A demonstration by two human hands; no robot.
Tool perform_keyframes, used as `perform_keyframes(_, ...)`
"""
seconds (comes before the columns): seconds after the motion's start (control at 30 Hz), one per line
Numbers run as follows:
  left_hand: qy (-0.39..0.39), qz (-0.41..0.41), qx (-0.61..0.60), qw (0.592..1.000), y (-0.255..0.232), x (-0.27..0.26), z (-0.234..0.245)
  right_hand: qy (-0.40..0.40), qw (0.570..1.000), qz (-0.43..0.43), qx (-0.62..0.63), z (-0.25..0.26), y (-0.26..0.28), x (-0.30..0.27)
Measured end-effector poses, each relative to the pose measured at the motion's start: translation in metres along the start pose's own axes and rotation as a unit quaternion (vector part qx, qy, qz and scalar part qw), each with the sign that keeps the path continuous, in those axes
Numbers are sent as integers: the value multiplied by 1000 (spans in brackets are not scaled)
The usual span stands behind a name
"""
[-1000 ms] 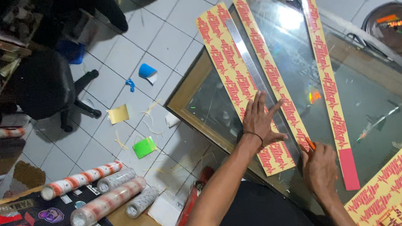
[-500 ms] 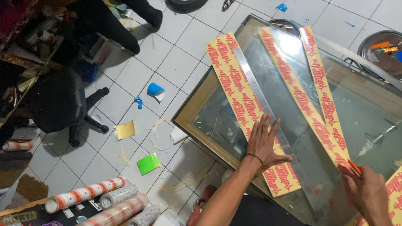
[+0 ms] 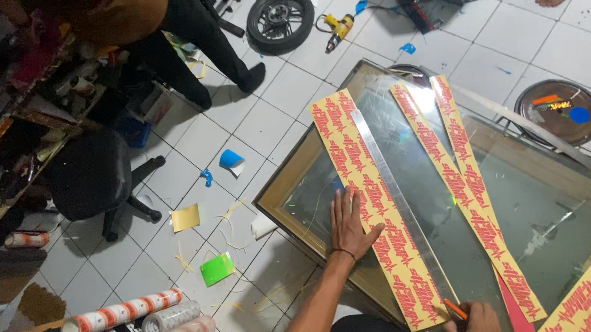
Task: The person uses a utility knife and a metal ruler to cut a large sheet of yellow patterned material into long strips on a glass table. The person repeatedly aligns the ruler and slices through the material to create uniform pieces.
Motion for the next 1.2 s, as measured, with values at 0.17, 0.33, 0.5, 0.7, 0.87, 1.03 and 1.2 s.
perform_keyframes(0.17, -20, -39, 18, 999, -8, -14, -10, -7, 996, -68, 48, 48, 59, 23)
perform_keyframes(0.33, -53, -35, 19, 998, -35, -26, -11, 48, 989, -85, 113, 110, 141, 50)
perform_keyframes(0.5, -10, 66, 43, 997, 4, 2, 17, -22, 992, -41, 114, 57, 116, 57)
perform_keyframes(0.7, -324, 273, 50, 904, 138, 15, 36, 52, 986, -70, 139, 58, 109, 60)
perform_keyframes(0.87, -347, 282, 121, 886, 118, 9, 50, 88, 986, -36, 136, 29, 81, 75)
perform_keyframes(1.03, -258, 11, 94, 962, -1, -3, 50, 43, 993, -44, 103, 46, 101, 64)
perform_keyframes(1.2, 4, -27, -28, 999, -38, -25, -21, -57, 982, 14, 181, 82, 124, 54)
Point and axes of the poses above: each hand's wrist, its own x-axis towards the middle knuckle, its own z-axis out of the back of the hand, y = z × x, the point moved 1 cm from there along x, towards the middle knuckle, and after that the axes turned 2 degrees about -z, right-handed, at the moved point
